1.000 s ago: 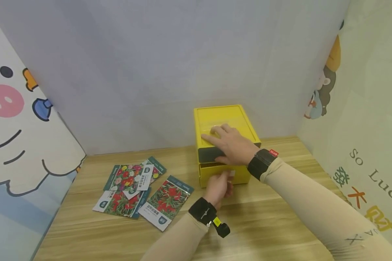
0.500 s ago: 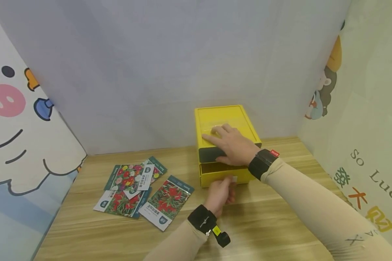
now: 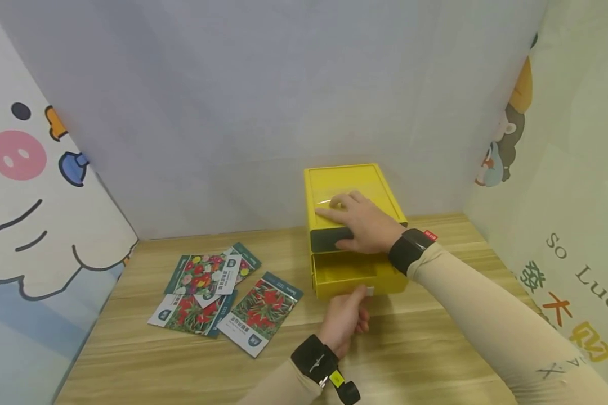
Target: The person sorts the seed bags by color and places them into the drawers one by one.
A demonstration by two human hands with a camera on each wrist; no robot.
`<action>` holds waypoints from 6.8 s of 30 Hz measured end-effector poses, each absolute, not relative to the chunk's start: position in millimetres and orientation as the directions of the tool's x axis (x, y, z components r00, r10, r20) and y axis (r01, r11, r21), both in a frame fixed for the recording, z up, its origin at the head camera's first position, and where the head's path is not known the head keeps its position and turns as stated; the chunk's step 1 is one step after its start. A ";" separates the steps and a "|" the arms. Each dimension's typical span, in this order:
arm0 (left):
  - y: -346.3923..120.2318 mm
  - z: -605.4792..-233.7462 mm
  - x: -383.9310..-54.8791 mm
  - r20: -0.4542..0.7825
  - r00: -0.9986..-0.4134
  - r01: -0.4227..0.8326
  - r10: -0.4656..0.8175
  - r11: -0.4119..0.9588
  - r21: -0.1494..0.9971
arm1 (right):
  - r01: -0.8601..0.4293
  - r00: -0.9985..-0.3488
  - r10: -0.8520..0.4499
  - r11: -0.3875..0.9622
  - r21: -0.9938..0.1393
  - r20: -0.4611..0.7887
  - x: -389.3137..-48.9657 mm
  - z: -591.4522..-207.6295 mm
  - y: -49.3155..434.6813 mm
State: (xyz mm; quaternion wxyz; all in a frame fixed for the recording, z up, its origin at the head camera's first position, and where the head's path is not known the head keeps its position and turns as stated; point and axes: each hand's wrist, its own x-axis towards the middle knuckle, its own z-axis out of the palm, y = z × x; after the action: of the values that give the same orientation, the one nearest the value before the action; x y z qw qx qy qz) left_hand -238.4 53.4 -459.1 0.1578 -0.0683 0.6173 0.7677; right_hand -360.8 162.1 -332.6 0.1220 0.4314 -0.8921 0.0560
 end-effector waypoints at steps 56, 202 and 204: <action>43.4 -479.0 -165.1 -0.251 -0.932 -0.290 0.260 -0.124 0.949 | -0.789 -0.603 -0.760 0.614 -0.039 0.243 -358.1 -330.0 160.3; -162.7 -397.3 -177.8 0.090 -0.941 0.074 -0.325 0.060 0.995 | -0.751 -0.653 -0.723 0.656 -0.072 0.226 -359.7 -326.0 155.6; -160.7 -396.7 -177.3 0.101 -0.943 0.090 -0.318 0.050 0.995 | -0.755 -0.647 -0.727 0.653 -0.063 0.228 -360.0 -326.1 155.0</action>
State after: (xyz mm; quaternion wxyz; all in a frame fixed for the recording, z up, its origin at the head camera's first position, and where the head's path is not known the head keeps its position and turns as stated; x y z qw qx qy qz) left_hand -177.3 -160.7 -396.7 -0.1488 -0.0804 0.7091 0.6845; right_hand -360.0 155.0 -326.1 0.0916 0.4097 -0.9044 0.0765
